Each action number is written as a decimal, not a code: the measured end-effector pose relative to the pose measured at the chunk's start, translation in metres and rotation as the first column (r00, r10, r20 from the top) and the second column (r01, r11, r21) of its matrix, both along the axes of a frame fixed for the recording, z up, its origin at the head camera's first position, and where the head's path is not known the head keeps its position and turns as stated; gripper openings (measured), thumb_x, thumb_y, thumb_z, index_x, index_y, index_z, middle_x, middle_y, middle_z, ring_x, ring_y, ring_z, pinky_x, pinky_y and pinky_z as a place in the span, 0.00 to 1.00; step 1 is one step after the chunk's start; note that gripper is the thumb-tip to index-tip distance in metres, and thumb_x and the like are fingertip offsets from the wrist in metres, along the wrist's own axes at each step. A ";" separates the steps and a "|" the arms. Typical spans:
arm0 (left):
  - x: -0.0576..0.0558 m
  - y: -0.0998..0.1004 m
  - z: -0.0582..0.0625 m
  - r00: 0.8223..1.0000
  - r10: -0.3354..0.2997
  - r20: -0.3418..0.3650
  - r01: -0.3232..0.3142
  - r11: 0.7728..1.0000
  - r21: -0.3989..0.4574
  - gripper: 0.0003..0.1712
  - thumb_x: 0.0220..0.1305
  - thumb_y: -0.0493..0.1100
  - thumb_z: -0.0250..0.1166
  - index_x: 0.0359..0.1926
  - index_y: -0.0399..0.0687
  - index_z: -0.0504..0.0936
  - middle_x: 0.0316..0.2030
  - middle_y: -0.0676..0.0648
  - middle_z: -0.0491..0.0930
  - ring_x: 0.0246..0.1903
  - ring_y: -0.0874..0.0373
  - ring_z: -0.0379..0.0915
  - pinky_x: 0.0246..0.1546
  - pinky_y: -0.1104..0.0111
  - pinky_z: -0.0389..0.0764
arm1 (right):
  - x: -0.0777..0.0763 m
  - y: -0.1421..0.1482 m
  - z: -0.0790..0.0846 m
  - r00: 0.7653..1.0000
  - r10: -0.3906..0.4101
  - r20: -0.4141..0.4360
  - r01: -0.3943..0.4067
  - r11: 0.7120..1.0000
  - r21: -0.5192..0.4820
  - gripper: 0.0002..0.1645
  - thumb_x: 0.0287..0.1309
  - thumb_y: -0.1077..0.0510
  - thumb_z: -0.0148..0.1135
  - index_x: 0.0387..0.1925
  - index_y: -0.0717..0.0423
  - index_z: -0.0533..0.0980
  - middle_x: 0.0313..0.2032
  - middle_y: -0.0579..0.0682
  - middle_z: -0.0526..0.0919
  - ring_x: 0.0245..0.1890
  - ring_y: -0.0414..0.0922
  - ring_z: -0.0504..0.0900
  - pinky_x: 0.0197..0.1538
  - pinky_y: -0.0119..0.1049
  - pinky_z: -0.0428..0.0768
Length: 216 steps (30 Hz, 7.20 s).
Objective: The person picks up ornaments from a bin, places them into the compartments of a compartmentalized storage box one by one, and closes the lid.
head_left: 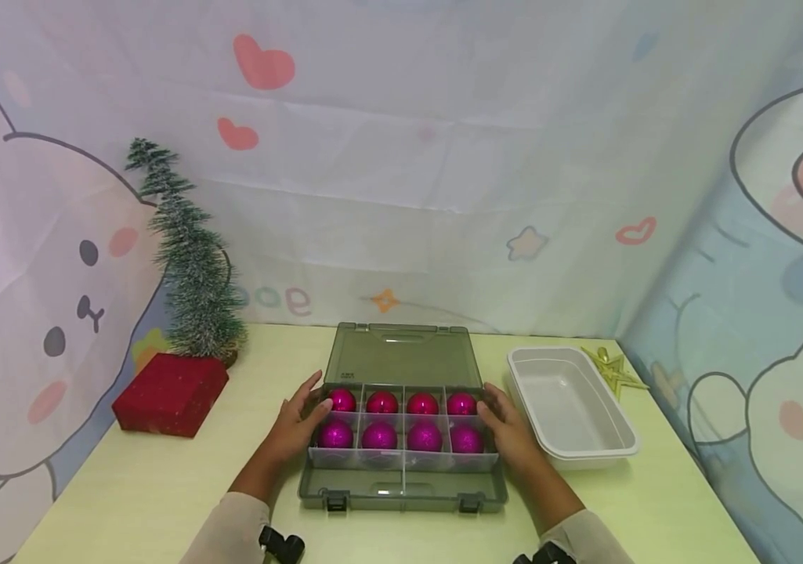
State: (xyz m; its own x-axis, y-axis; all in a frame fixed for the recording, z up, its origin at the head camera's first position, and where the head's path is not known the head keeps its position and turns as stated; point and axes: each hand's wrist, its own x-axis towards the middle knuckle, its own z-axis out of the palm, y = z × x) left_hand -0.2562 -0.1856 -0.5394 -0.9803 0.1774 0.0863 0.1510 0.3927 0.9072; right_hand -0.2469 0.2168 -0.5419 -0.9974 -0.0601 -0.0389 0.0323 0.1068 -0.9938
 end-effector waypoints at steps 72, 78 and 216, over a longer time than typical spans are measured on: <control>0.003 -0.005 0.017 0.994 -0.086 0.070 0.078 0.991 0.107 0.47 0.85 0.42 0.59 0.90 0.50 0.41 0.89 0.38 0.41 0.89 0.35 0.27 0.85 0.33 0.36 | 0.007 0.004 0.007 0.993 0.096 -0.062 -0.085 0.983 0.160 0.43 0.88 0.45 0.46 0.90 0.47 0.43 0.89 0.59 0.45 0.89 0.63 0.44 0.87 0.63 0.45; 0.007 -0.004 0.030 0.996 -0.065 0.054 0.065 0.998 0.011 0.49 0.84 0.42 0.61 0.90 0.53 0.41 0.90 0.38 0.40 0.88 0.32 0.26 0.83 0.29 0.36 | 0.007 0.003 0.016 0.986 0.129 -0.108 -0.101 0.966 0.237 0.45 0.89 0.47 0.44 0.91 0.48 0.36 0.89 0.63 0.42 0.89 0.65 0.40 0.86 0.67 0.47; 0.068 -0.012 -0.010 0.832 -0.220 -0.509 0.123 0.968 -0.219 0.29 0.54 0.30 0.80 0.54 0.62 0.92 0.83 0.33 0.63 0.85 0.46 0.48 0.64 0.19 0.65 | 0.077 0.006 -0.011 0.681 0.280 -0.677 0.133 0.861 0.490 0.32 0.37 0.77 0.80 0.46 0.51 0.83 0.70 0.65 0.79 0.75 0.70 0.64 0.82 0.20 0.43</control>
State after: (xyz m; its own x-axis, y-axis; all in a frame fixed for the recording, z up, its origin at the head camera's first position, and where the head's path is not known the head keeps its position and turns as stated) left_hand -0.1880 -0.1981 -0.5494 -0.7473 0.3982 0.5320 0.6645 0.4553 0.5926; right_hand -0.1697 0.2230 -0.5533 -0.7148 -0.3150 0.6244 -0.6799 0.5222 -0.5149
